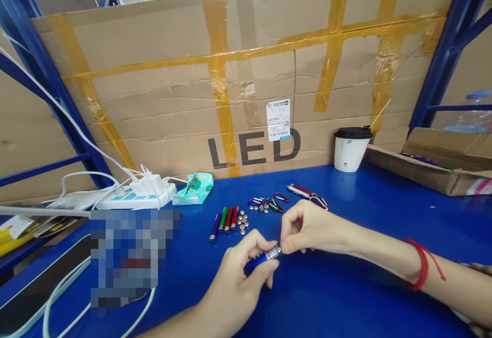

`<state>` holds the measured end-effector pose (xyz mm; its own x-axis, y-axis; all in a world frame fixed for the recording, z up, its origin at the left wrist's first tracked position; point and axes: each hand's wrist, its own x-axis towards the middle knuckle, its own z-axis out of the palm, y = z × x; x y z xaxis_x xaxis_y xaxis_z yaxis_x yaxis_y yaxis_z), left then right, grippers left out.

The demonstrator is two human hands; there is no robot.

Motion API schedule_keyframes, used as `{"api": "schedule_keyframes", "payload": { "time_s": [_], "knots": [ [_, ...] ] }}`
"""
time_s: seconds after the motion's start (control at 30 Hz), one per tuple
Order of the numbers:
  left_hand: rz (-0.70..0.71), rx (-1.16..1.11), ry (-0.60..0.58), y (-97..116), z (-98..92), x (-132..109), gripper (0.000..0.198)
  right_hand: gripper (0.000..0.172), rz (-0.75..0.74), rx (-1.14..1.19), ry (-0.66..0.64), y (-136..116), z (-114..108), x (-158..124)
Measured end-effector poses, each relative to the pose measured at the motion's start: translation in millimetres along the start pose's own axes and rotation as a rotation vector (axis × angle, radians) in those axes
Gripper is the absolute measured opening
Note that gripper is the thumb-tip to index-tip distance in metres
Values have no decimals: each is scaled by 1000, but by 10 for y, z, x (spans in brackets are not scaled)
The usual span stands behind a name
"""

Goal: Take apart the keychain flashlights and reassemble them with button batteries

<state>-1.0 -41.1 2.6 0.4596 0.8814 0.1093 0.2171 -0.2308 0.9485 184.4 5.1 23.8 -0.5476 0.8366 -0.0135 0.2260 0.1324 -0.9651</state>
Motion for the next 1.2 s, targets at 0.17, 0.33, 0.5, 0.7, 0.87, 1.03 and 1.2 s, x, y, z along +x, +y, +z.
{"api": "schedule_keyframes", "payload": {
  "time_s": [0.17, 0.33, 0.5, 0.7, 0.87, 1.03, 1.2],
  "knots": [
    [3, 23, -66, 11, -28, -5, 18, 29, 4, 8, -36, 1, 35, -14],
    [19, -45, -98, 13, -46, 17, 18, 33, -17, -37, -10, 46, 36, -6],
    [13, -44, -66, -7, -25, 20, 19, 32, -8, -89, -32, 12, 30, -21],
    [-2, -34, -51, -23, -5, 7, 15, 34, 66, -98, -31, -9, 20, -27],
    [-9, 0, -35, -32, -4, 1, 12, 36, 71, -116, -26, 1, 20, -26],
    [-12, 17, -27, -50, -2, 11, 10, 37, 83, -88, -23, -17, 31, -27],
    [-23, 0, -7, -47, 8, 16, 8, 36, 75, -124, -12, 13, 19, -24]
  ]
}}
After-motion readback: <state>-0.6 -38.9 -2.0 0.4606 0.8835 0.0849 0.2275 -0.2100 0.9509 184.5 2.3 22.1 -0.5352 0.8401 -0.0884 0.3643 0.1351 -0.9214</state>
